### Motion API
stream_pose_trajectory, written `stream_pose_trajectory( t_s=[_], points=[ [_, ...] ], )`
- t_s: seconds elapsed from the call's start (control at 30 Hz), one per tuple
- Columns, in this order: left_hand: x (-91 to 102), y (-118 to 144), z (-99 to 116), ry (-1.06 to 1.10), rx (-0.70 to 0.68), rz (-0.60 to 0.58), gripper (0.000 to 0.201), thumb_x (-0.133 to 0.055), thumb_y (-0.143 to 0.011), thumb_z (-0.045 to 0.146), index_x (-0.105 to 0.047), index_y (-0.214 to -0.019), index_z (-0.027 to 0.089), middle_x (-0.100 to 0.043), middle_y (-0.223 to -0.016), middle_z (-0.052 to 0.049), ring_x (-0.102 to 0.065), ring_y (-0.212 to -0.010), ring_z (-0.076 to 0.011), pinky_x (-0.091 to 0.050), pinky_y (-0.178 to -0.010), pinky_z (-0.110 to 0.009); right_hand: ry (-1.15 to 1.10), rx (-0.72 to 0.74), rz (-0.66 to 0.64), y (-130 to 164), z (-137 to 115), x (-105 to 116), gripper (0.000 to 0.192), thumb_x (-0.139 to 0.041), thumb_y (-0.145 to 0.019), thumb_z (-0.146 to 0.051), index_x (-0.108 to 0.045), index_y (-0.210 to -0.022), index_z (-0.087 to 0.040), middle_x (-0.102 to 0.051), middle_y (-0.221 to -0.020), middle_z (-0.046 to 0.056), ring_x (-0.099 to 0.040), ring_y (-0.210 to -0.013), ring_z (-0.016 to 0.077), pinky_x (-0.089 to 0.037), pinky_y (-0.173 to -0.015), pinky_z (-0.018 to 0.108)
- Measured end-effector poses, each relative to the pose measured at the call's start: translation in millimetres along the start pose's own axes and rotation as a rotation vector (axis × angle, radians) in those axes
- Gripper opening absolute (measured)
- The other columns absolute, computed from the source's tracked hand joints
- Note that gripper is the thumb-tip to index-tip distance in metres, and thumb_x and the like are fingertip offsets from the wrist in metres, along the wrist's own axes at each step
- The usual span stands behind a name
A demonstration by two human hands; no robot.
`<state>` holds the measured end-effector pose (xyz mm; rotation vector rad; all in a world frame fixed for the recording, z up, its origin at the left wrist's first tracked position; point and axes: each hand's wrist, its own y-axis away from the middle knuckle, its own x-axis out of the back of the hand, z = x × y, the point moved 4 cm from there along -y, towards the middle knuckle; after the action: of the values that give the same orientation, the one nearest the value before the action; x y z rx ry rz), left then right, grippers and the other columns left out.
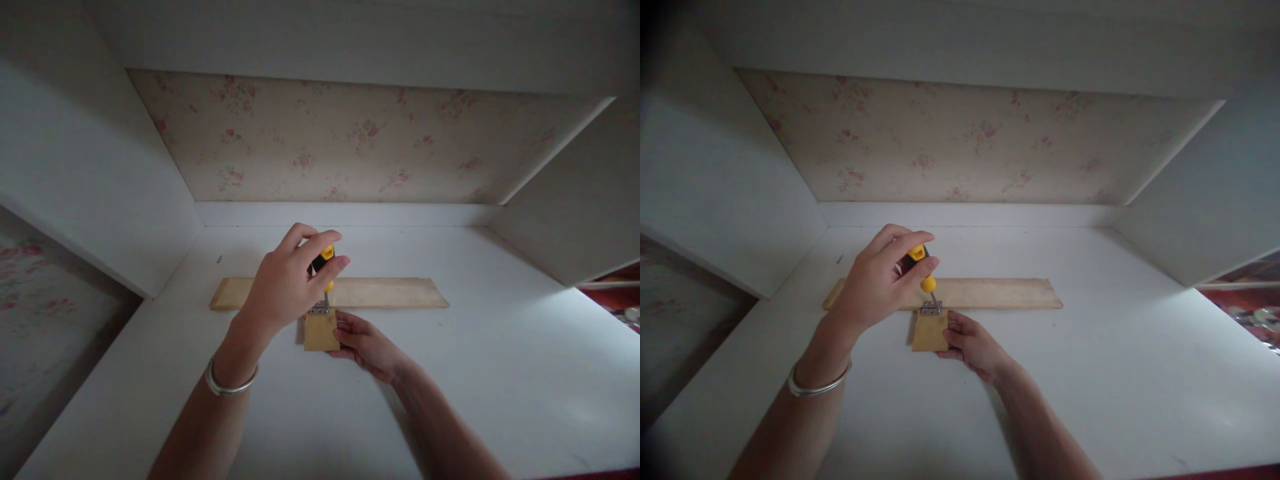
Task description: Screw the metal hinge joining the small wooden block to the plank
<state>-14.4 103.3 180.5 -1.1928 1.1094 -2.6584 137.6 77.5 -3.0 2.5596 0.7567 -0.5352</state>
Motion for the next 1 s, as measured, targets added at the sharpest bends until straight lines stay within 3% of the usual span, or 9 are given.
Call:
stream_pose_trajectory(
  t_s=[0.13,0.27,0.43,0.53,0.7,0.8,1.0],
  points=[
    [-1.0,2.0,0.5,0.038,-0.036,-0.150,0.040,-0.053,-0.090,0.025,-0.047,-0.129,0.029,-0.048,-0.125,-0.006,-0.057,-0.076,-0.0107,-0.052,-0.066,-0.023,-0.001,-0.016,0.008,0.3,0.0,-0.4,0.041,-0.066,-0.083,-0.026,-0.055,-0.121,-0.019,-0.060,-0.118,0.009,-0.060,-0.098,0.0171,-0.053,-0.077,0.026],
    [6.3,5.0,-1.8,0.089,-0.059,-0.245,0.049,-0.050,-0.087,0.013,-0.044,-0.132,0.030,-0.048,-0.125,-0.006,-0.058,-0.084,-0.0126,-0.052,-0.071,-0.023,-0.010,-0.011,0.005,-0.5,0.5,0.2,0.042,-0.067,-0.082,-0.026,-0.055,-0.122,-0.020,-0.059,-0.121,0.009,-0.061,-0.098,0.0172,-0.053,-0.078,0.026],
    [7.1,4.1,-5.8,0.036,0.000,-0.145,0.044,-0.064,-0.082,0.021,-0.051,-0.124,0.029,-0.054,-0.109,-0.003,-0.056,-0.072,-0.0113,-0.051,-0.067,-0.024,-0.020,-0.005,-0.010,-0.8,0.3,0.2,0.042,-0.065,-0.084,-0.024,-0.054,-0.124,-0.022,-0.060,-0.120,0.008,-0.061,-0.099,0.0167,-0.053,-0.077,0.026],
    [2.6,2.8,-3.3,0.012,0.019,-0.084,0.047,-0.067,-0.081,0.026,-0.050,-0.124,0.028,-0.054,-0.110,-0.003,-0.057,-0.076,-0.0134,-0.052,-0.068,-0.026,-0.009,-0.011,-0.009,-0.4,-0.1,-0.5,0.043,-0.064,-0.084,-0.024,-0.053,-0.125,-0.023,-0.059,-0.121,0.008,-0.060,-0.101,0.0169,-0.053,-0.077,0.025],
    [-0.9,5.6,-2.1,0.080,0.001,-0.189,0.059,-0.061,-0.083,0.019,-0.035,-0.136,0.030,-0.051,-0.124,-0.006,-0.059,-0.082,-0.0143,-0.052,-0.071,-0.027,-0.013,-0.012,-0.009,-0.6,1.3,0.4,0.043,-0.065,-0.084,-0.025,-0.054,-0.126,-0.021,-0.059,-0.122,0.009,-0.060,-0.102,0.0179,-0.052,-0.082,0.029],
    [3.4,7.7,-4.9,0.102,0.006,-0.232,0.055,-0.056,-0.085,0.016,-0.036,-0.135,0.029,-0.054,-0.121,-0.005,-0.060,-0.081,-0.0135,-0.052,-0.074,-0.027,-0.011,-0.004,-0.014,-1.0,1.8,1.2,0.043,-0.064,-0.084,-0.024,-0.054,-0.125,-0.021,-0.059,-0.122,0.009,-0.060,-0.102,0.0178,-0.052,-0.082,0.028],
    [3.8,3.8,-0.8,-0.045,0.045,-0.107,0.045,-0.069,-0.078,0.031,-0.049,-0.118,0.024,-0.058,-0.104,-0.003,-0.059,-0.068,-0.0130,-0.049,-0.062,-0.026,-0.005,-0.002,-0.011,-0.3,0.3,-0.3,0.044,-0.065,-0.083,-0.024,-0.053,-0.125,-0.022,-0.060,-0.120,0.008,-0.061,-0.099,0.0168,-0.053,-0.078,0.026]
  ],
)
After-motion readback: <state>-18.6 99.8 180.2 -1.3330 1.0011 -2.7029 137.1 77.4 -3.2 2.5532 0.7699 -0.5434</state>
